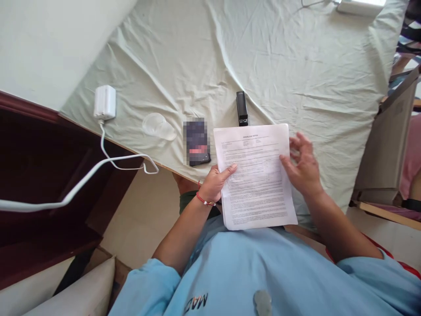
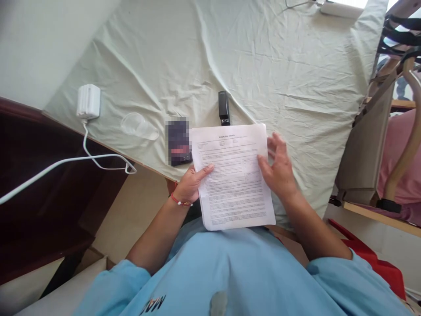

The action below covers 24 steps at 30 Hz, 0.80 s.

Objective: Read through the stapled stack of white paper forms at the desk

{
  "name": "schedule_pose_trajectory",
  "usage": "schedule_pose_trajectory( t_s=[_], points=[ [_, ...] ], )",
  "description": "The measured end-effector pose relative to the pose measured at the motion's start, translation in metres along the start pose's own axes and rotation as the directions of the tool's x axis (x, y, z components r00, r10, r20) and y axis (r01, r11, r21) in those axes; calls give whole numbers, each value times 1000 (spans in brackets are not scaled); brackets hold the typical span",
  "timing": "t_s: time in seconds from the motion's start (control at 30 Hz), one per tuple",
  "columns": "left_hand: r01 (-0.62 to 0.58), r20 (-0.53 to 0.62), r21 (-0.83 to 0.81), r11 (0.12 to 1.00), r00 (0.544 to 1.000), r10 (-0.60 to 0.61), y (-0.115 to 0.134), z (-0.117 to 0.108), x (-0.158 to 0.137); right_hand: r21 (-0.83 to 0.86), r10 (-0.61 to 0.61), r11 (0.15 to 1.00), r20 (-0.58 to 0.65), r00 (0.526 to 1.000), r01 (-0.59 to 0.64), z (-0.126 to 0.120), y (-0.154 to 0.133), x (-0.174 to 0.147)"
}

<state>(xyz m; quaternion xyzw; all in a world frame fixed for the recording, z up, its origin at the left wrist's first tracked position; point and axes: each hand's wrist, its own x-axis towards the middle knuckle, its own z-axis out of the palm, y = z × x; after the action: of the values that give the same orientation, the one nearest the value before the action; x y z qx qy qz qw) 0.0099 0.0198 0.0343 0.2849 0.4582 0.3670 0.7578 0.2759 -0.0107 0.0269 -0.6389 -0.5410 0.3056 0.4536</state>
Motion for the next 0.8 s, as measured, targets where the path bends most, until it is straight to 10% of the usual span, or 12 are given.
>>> schedule_pose_trajectory(
  t_s=[0.13, 0.37, 0.67, 0.8],
  points=[
    [-3, 50, 36, 999, 999, 1, -2, 3, 0, -473, -295, 832, 69, 953, 291, -15, -33, 26],
    [-24, 58, 75, 997, 998, 20, -7, 8, 0, -551, -294, 679, 403, 867, 486, 1, -71, 54],
    [-189, 54, 174, 966, 982, 182, -15, 9, 7, -624, -107, 711, 359, 927, 324, 8, -73, 65],
    [-361, 108, 458, 813, 930, 352, -11, 2, 3, -622, -57, 745, 302, 952, 242, 9, -68, 69]
  ],
)
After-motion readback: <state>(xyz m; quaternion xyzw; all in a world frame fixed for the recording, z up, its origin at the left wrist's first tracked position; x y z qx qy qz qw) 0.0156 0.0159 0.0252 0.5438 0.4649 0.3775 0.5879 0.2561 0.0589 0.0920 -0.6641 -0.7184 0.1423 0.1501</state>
